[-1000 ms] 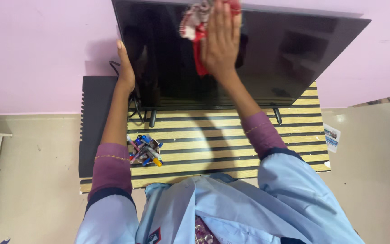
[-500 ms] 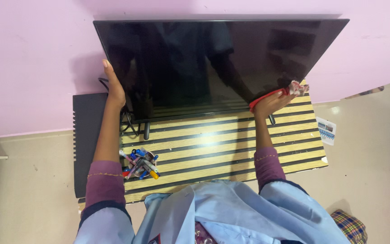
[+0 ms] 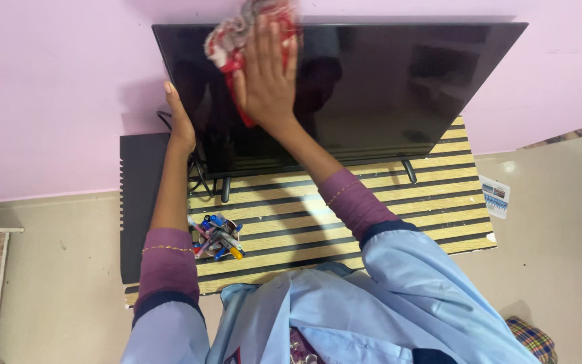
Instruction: The person wipes a television screen using a red cloth while it sits on a low table.
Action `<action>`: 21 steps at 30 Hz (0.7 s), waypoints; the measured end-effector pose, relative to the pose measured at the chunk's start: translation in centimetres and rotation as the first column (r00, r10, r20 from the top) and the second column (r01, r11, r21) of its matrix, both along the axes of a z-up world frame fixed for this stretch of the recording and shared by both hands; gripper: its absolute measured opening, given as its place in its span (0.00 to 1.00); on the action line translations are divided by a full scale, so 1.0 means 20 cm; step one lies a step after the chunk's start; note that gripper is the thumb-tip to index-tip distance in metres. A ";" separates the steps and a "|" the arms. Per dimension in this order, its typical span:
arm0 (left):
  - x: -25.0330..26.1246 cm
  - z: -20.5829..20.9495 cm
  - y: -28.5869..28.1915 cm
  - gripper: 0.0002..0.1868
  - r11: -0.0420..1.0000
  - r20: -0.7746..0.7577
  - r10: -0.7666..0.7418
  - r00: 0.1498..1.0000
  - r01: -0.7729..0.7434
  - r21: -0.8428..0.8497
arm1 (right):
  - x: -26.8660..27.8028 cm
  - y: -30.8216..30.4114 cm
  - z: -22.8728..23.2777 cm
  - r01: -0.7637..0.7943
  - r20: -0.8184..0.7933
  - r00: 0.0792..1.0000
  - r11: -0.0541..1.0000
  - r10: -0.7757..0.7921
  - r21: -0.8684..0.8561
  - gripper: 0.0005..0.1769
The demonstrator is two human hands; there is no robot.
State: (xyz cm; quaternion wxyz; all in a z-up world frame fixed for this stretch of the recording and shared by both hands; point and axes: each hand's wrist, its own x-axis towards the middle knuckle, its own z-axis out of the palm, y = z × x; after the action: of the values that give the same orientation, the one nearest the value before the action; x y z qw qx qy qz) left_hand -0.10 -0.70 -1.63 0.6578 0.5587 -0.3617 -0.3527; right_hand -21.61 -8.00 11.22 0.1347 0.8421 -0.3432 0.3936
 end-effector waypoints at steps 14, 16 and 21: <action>-0.07 0.12 0.06 0.61 0.996 -0.046 -0.043 0.998 0.046 0.070 | -1.60 -0.77 -0.35 0.463 0.473 0.699 0.843 -0.537 0.272 0.38; -0.07 0.10 0.04 0.59 0.996 -0.014 -0.051 0.999 0.052 0.072 | -1.54 -0.82 -0.42 0.537 0.461 0.583 0.743 -0.669 0.398 0.38; -0.03 -0.03 0.01 0.56 0.997 -0.050 -0.049 0.998 0.052 0.048 | -0.72 -0.36 -0.45 0.401 0.402 0.814 0.906 -0.420 0.135 0.38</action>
State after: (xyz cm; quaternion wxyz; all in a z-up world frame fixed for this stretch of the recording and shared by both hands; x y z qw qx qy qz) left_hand -0.76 -0.48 -2.25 0.6432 0.5567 -0.3508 -0.3916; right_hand -35.93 -15.19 2.31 0.1205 0.6457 -0.5460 0.5200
